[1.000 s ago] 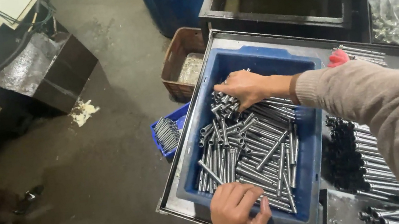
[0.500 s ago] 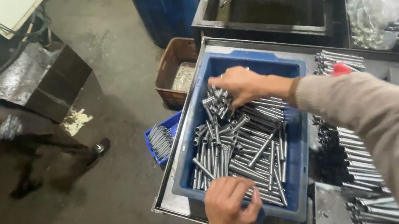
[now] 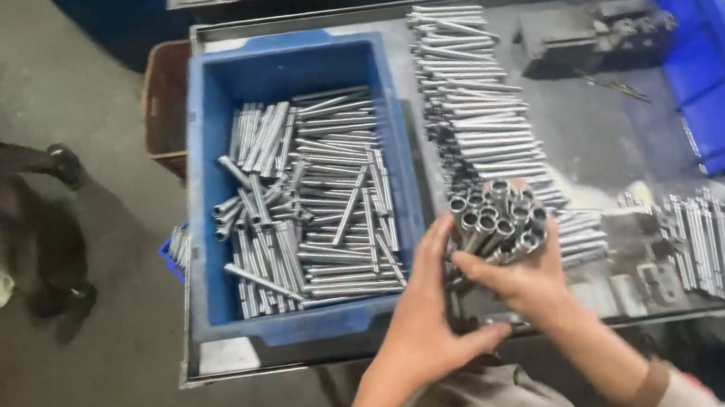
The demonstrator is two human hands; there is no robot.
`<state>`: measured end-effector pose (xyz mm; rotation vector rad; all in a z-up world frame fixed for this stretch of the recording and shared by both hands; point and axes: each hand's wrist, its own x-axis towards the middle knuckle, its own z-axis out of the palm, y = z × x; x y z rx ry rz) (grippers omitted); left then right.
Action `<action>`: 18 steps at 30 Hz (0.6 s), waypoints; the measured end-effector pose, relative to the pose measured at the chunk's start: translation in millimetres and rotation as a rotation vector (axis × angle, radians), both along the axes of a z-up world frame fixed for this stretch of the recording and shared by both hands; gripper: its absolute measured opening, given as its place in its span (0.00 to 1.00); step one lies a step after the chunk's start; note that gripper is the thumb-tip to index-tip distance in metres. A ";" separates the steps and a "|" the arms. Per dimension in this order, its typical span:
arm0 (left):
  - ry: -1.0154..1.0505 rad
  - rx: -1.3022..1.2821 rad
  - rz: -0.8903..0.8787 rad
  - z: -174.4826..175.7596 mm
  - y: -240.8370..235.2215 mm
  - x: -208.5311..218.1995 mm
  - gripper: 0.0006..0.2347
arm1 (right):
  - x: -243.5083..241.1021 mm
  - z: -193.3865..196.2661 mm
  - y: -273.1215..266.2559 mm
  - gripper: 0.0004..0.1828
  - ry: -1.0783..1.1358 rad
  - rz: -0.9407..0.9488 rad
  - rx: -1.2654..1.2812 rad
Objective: Assembling small metal tubes into a circular jig to create a bundle.
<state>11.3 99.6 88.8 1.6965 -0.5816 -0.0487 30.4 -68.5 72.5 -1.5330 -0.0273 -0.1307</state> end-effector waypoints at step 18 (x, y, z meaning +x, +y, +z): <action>0.189 -0.426 0.196 -99.9 -90.1 15.8 0.26 | -76.6 -4.3 -72.3 0.38 -0.048 0.311 -0.577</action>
